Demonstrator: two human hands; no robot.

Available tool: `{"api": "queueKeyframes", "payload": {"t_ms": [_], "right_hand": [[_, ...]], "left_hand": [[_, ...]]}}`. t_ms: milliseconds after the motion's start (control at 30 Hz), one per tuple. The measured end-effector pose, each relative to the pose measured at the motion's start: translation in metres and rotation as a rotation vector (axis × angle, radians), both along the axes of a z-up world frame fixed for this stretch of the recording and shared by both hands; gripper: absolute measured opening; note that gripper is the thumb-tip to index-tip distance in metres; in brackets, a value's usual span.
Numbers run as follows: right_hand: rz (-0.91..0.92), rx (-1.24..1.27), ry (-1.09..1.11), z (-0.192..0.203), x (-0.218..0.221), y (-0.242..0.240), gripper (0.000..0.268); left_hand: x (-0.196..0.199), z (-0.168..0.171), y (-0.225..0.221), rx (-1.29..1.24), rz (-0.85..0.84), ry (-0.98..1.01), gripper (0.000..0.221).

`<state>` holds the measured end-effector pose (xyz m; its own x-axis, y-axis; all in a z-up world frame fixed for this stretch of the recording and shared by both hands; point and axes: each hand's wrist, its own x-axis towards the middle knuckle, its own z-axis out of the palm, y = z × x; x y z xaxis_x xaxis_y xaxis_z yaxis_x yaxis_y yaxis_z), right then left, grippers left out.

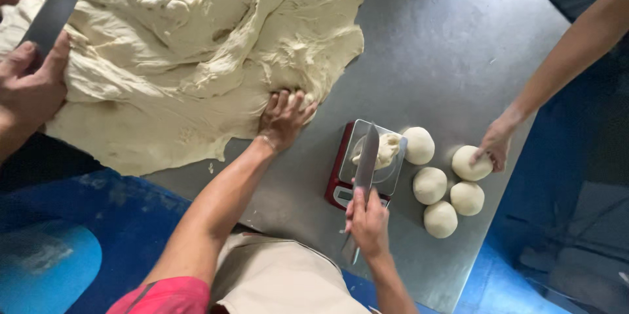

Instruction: The person portions dough by hand and using a knife, weighs the pieces on a digital scale, and rolls them into rounds on a metal table.

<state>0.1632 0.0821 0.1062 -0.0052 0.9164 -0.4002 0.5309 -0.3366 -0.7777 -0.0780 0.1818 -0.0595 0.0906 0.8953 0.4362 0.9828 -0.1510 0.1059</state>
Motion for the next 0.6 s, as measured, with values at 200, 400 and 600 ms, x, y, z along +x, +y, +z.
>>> {"api": "queueKeyframes", "payload": {"t_ms": [200, 400, 600], "right_hand": [[0.539, 0.243, -0.318, 0.008, -0.035, 0.093, 0.032], [0.913, 0.166, -0.55, -0.028, -0.1, 0.098, 0.03], [0.939, 0.169, -0.599, -0.124, -0.132, 0.091, 0.022]], "left_hand": [[-0.012, 0.03, -0.046, 0.075, 0.015, -0.38, 0.035], [-0.017, 0.061, -0.159, 0.144, 0.054, -0.502, 0.044], [-0.004, 0.061, -0.162, 0.019, 0.055, -0.598, 0.03]]}}
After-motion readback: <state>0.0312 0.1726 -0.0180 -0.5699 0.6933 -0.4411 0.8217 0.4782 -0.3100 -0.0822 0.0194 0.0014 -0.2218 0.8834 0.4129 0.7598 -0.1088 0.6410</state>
